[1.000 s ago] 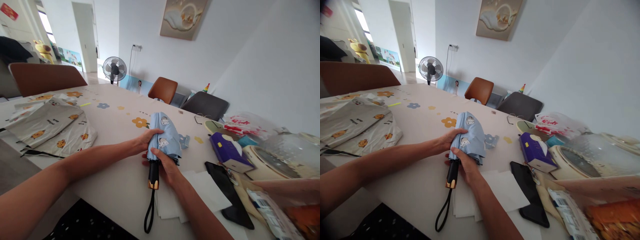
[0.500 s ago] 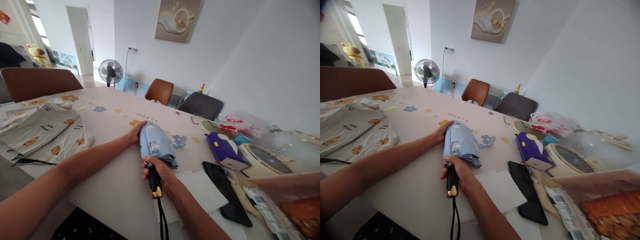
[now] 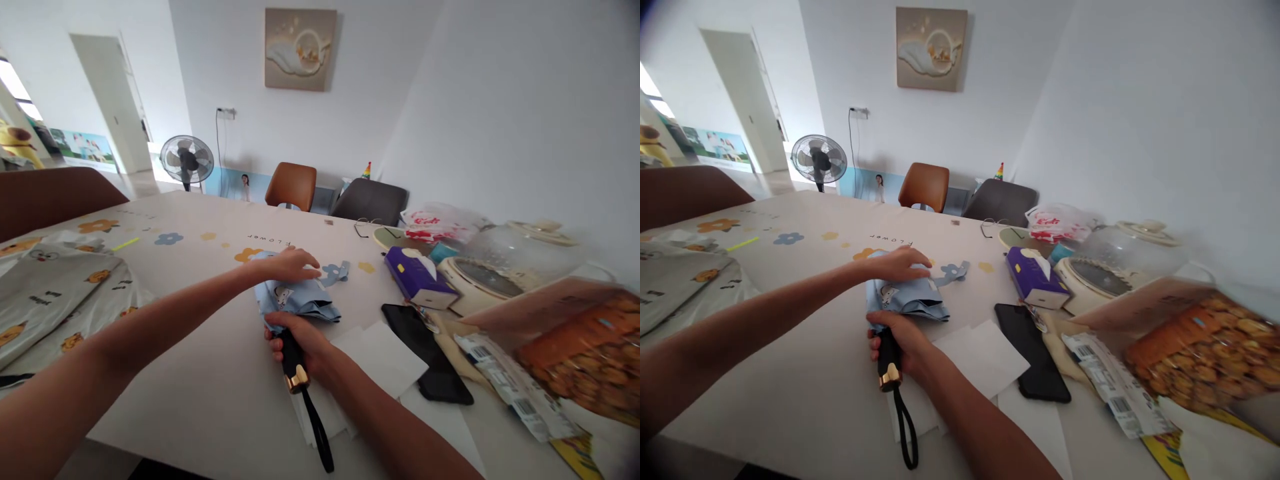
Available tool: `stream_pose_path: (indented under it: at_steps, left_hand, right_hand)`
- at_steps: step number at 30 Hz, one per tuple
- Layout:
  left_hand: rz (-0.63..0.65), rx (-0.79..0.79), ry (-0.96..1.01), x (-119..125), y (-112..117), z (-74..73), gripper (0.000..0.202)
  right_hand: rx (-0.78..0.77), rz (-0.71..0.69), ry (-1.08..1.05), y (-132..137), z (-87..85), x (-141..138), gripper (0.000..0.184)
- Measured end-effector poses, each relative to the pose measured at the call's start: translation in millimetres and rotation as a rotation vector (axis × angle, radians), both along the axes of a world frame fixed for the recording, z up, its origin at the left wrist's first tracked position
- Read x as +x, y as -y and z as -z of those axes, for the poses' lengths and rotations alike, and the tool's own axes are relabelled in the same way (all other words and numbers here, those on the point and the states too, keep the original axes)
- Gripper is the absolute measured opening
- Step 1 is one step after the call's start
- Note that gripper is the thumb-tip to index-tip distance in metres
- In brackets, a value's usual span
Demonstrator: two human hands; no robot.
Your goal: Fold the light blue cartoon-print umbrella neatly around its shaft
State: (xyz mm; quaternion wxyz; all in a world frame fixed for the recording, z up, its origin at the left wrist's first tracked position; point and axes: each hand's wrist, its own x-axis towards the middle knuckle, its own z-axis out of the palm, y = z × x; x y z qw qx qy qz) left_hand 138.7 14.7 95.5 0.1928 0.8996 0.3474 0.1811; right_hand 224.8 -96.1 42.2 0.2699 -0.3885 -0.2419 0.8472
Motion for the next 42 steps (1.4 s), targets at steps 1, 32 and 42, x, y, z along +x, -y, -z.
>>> stream_pose_path:
  at_steps: [1,32,42]
  left_hand:
    - [0.014,-0.023,-0.124,11,-3,-1.1,0.029]
    - [-0.545,-0.353,0.705,-191,98,25.6,0.022]
    - [-0.636,-0.531,0.852,-193,99,30.2,0.027]
  right_hand:
    - [-0.002,-0.002,-0.007,0,1.0,0,0.012]
    - [0.005,0.022,-0.071,-8,0.2,5,0.049]
    - [0.015,0.039,-0.021,-8,-2.4,4,0.021]
